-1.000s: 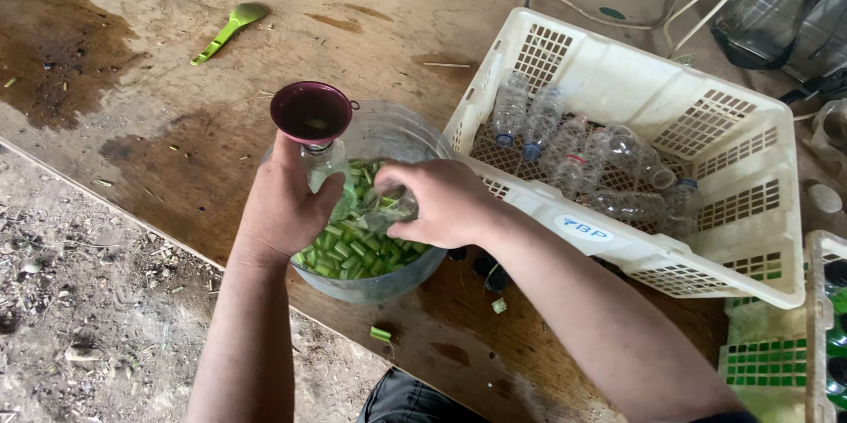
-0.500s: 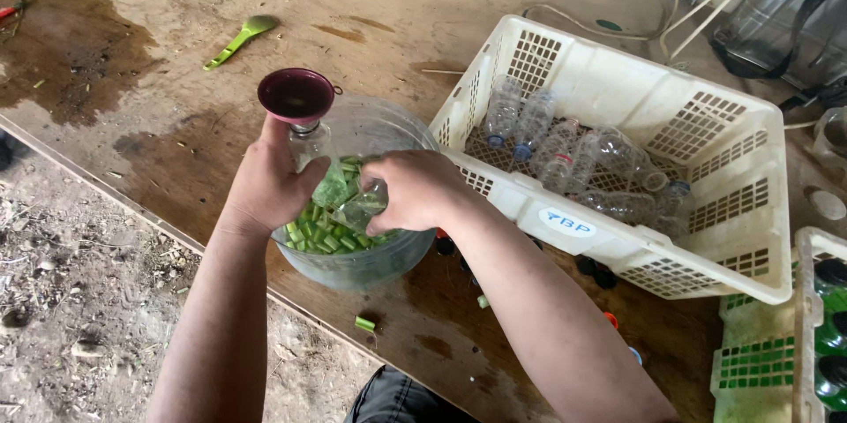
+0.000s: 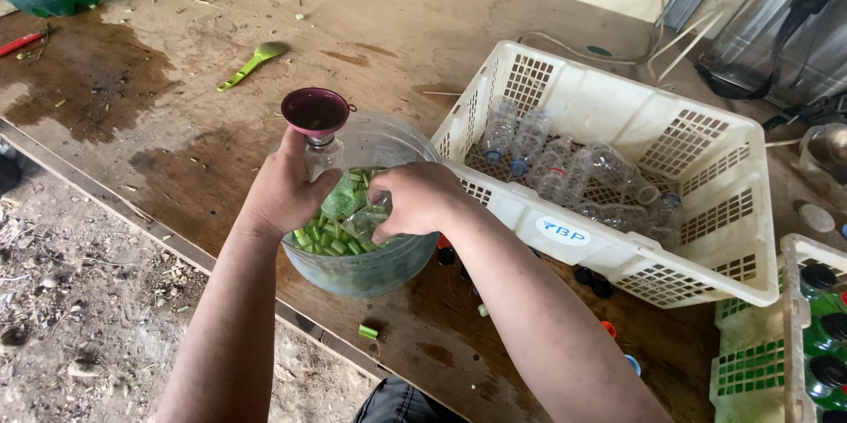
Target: The person fills clear plastic bottles with chopped green vegetables using a funnel. They take bottles from a white crate, place a funnel in the opening, and pour the vegetables from a large container into the bottles. After filling, they screw on a cap and place the bottle into a crate with other filled bottles.
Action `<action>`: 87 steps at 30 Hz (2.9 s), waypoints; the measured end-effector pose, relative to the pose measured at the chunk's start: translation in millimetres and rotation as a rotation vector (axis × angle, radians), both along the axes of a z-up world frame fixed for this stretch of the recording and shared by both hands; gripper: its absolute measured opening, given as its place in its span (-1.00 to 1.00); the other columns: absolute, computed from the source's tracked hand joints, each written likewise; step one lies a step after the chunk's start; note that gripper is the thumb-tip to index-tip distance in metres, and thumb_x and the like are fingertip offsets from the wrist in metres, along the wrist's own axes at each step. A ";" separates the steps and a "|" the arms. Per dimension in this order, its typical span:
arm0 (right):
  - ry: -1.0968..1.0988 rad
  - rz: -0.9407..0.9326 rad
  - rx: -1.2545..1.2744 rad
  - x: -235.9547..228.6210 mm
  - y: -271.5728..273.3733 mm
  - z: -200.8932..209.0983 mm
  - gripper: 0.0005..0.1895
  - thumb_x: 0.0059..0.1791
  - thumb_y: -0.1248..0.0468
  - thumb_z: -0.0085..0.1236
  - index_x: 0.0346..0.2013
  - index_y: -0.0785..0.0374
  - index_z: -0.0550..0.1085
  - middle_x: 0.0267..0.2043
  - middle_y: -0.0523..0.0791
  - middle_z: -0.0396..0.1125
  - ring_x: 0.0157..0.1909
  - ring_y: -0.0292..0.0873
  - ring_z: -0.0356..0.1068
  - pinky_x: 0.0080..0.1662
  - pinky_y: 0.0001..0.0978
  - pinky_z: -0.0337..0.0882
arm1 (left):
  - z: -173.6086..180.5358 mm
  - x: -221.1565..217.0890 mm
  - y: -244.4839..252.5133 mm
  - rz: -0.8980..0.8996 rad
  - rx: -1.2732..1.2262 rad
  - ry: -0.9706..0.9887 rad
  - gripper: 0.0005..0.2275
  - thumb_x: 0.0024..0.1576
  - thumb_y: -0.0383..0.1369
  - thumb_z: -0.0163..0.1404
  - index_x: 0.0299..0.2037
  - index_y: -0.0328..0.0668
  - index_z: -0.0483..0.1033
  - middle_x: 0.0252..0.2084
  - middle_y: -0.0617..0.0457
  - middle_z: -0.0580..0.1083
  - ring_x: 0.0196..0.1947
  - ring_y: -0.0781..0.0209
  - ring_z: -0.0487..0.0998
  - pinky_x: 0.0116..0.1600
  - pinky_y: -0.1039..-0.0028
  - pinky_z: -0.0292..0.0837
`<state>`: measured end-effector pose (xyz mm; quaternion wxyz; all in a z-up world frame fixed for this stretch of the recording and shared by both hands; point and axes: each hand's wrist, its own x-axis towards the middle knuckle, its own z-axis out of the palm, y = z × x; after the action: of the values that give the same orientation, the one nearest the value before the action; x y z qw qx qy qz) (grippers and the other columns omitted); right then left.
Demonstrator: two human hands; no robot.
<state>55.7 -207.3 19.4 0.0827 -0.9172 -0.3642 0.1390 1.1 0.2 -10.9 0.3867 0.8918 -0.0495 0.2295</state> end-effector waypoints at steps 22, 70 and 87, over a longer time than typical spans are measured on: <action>0.044 -0.054 -0.108 0.0 7.8 4.2 -0.39 -0.30 -0.14 0.47 -0.03 -0.08 0.55 0.01 -0.16 0.48 0.12 -0.03 0.43 0.11 -0.11 0.41 | 2.8 0.1 -0.2 -0.029 0.063 -0.045 -0.37 0.00 -0.42 0.20 0.30 -0.17 0.20 -0.09 -0.25 0.58 -0.05 -0.28 0.60 -0.03 0.08 0.50; -0.003 -0.039 -0.084 0.3 6.2 1.0 -0.46 -0.25 -0.10 0.43 -0.05 -0.03 0.57 -0.06 -0.12 0.51 0.07 -0.05 0.47 0.11 -0.16 0.43 | 2.6 -3.6 -1.7 -0.006 0.054 0.095 -0.30 0.05 -0.35 0.20 0.37 -0.15 0.06 -0.28 -0.21 0.58 -0.18 -0.21 0.63 -0.11 0.09 0.50; 0.027 -0.070 0.046 -0.1 3.5 -3.3 -0.45 -0.21 -0.03 0.40 0.05 -0.05 0.53 -0.03 -0.17 0.53 0.00 -0.09 0.53 0.08 -0.19 0.46 | -1.8 -0.1 0.5 0.034 0.048 -0.002 -0.39 0.10 -0.34 0.19 0.30 -0.25 0.12 -0.19 -0.26 0.58 -0.14 -0.29 0.61 -0.11 0.06 0.51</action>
<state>55.6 -203.9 16.1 0.1135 -0.9253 -0.3337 0.1401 1.1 0.7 -12.7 0.3611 0.9013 -0.0404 0.2356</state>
